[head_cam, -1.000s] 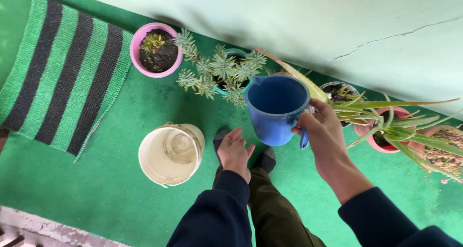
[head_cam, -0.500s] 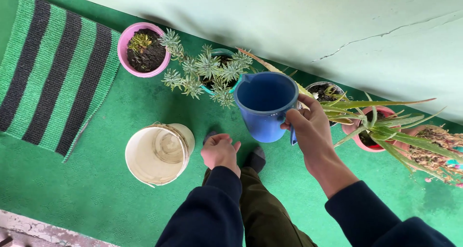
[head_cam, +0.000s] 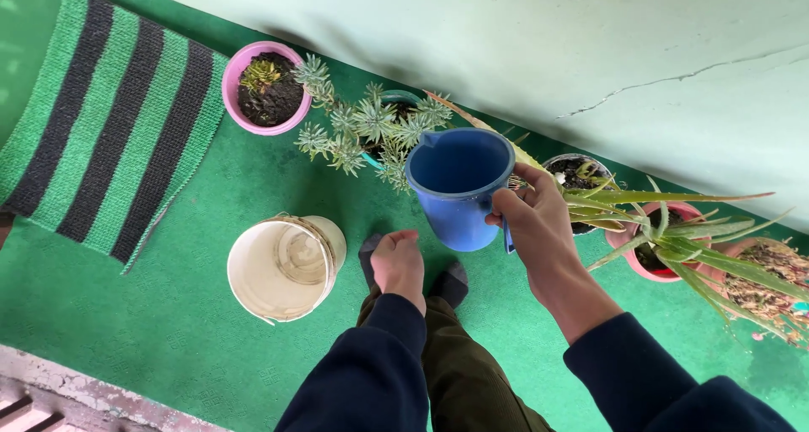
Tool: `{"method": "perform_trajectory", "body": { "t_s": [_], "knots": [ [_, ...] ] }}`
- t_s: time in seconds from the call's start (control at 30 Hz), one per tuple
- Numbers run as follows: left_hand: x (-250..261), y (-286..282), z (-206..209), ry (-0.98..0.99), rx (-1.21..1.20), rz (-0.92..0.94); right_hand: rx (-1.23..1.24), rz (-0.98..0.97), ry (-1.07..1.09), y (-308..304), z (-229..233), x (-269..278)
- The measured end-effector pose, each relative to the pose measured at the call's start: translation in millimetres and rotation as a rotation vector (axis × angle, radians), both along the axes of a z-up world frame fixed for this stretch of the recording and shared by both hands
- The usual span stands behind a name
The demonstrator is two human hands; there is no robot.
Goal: The person waters several potted plants on a balcony using a blue watering can. They scoop water from a white bucket, pour it into the watering can, and water each plant one at a time.
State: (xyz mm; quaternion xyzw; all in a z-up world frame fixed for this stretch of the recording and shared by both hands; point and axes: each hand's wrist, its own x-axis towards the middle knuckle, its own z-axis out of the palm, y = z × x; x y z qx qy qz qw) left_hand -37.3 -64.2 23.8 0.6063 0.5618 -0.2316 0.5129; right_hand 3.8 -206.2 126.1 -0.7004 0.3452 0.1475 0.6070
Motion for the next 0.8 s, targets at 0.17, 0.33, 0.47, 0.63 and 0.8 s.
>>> {"method": "perform_trajectory", "body": {
  "t_s": [0.17,0.33,0.47,0.63,0.8],
  "knots": [
    [5.4,0.9,2.5,-0.038,-0.089,-0.001,-0.04,0.046,0.021,10.9,-0.8,5.2],
    [11.9,9.9,17.9,-0.051,-0.194,0.058,-0.079,0.082,0.021,20.5,-7.4,3.5],
    [5.5,24.5,-6.0,-0.072,-0.212,0.125,-0.121,0.111,0.006,28.5,-12.9,2.3],
    [3.0,49.8,-26.3,-0.047,-0.22,0.162,-0.07,0.034,-0.012,51.0,-16.9,6.3],
    [9.9,78.3,1.7,-0.064,-0.306,0.258,-0.039,0.013,0.069,77.1,-24.1,15.8]
  ]
}}
